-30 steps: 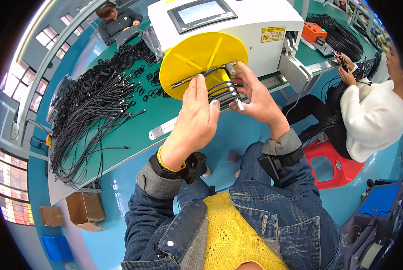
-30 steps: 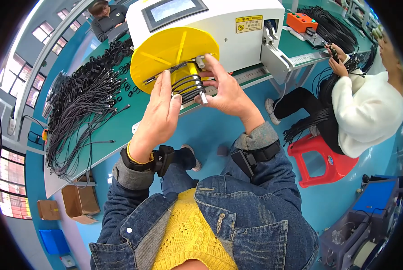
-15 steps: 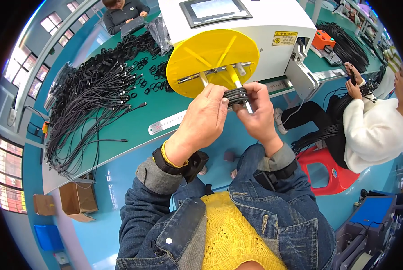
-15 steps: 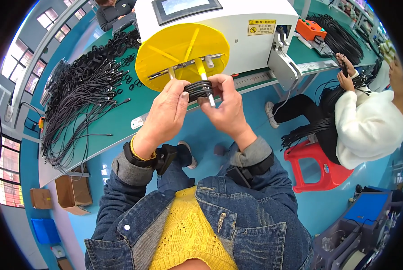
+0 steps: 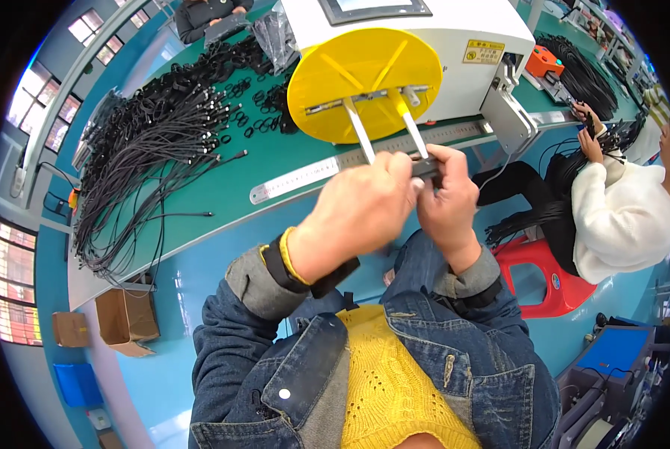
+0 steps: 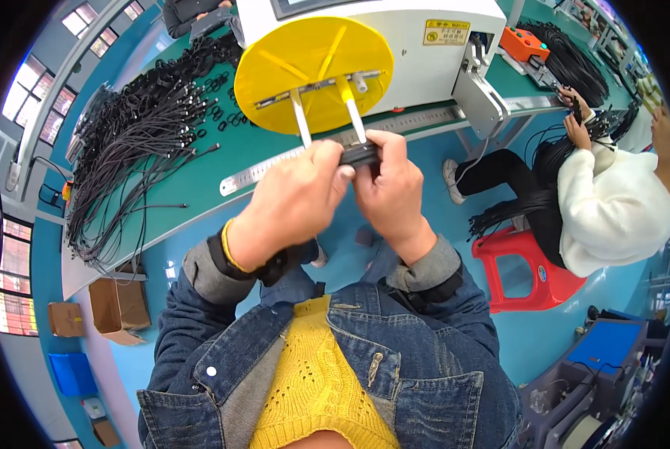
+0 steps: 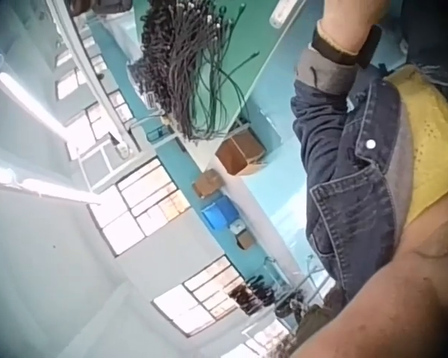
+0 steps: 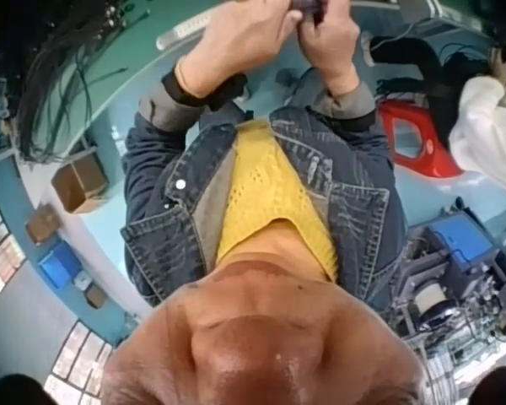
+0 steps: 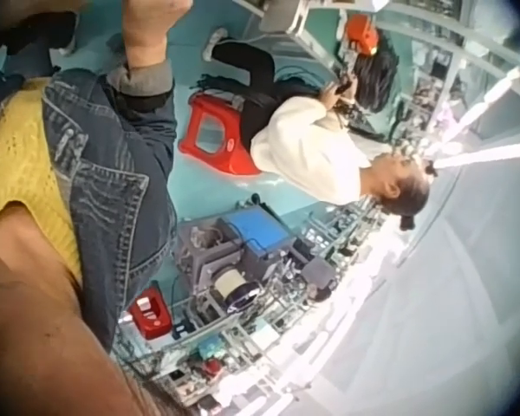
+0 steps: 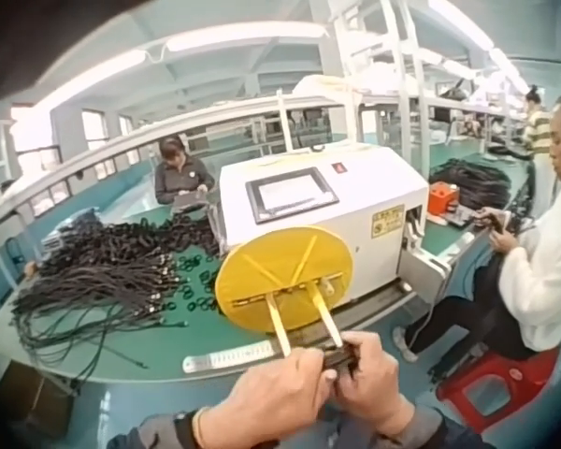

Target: The person picks up a cable, winds it around the bars of a machine, and removes the coiled cable. They then pick up a tie and wrap it around the coiled cable, repeating the process for several cables.

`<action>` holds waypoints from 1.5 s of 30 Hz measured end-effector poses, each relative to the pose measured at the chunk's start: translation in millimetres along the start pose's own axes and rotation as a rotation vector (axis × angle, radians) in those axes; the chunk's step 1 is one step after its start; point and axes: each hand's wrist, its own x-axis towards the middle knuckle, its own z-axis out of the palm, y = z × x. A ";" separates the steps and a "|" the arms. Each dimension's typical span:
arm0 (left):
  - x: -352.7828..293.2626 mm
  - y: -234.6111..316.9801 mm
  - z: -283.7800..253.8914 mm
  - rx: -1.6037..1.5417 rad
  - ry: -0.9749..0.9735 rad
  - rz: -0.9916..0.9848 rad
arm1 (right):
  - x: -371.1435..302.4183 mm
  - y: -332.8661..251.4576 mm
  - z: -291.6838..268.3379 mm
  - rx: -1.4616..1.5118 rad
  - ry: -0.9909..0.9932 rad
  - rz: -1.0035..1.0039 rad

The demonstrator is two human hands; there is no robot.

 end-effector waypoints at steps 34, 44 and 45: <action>-129.6 -93.0 53.5 -1.702 -0.750 -1.094 | -70.3 14.7 67.1 -0.150 -1.022 -0.276; -149.8 -93.4 56.3 -1.882 -0.765 -0.817 | -67.3 6.6 63.1 0.300 -1.215 0.150; -147.8 -92.9 54.4 -1.882 -0.767 -0.816 | -68.3 8.1 63.8 0.313 -1.215 0.149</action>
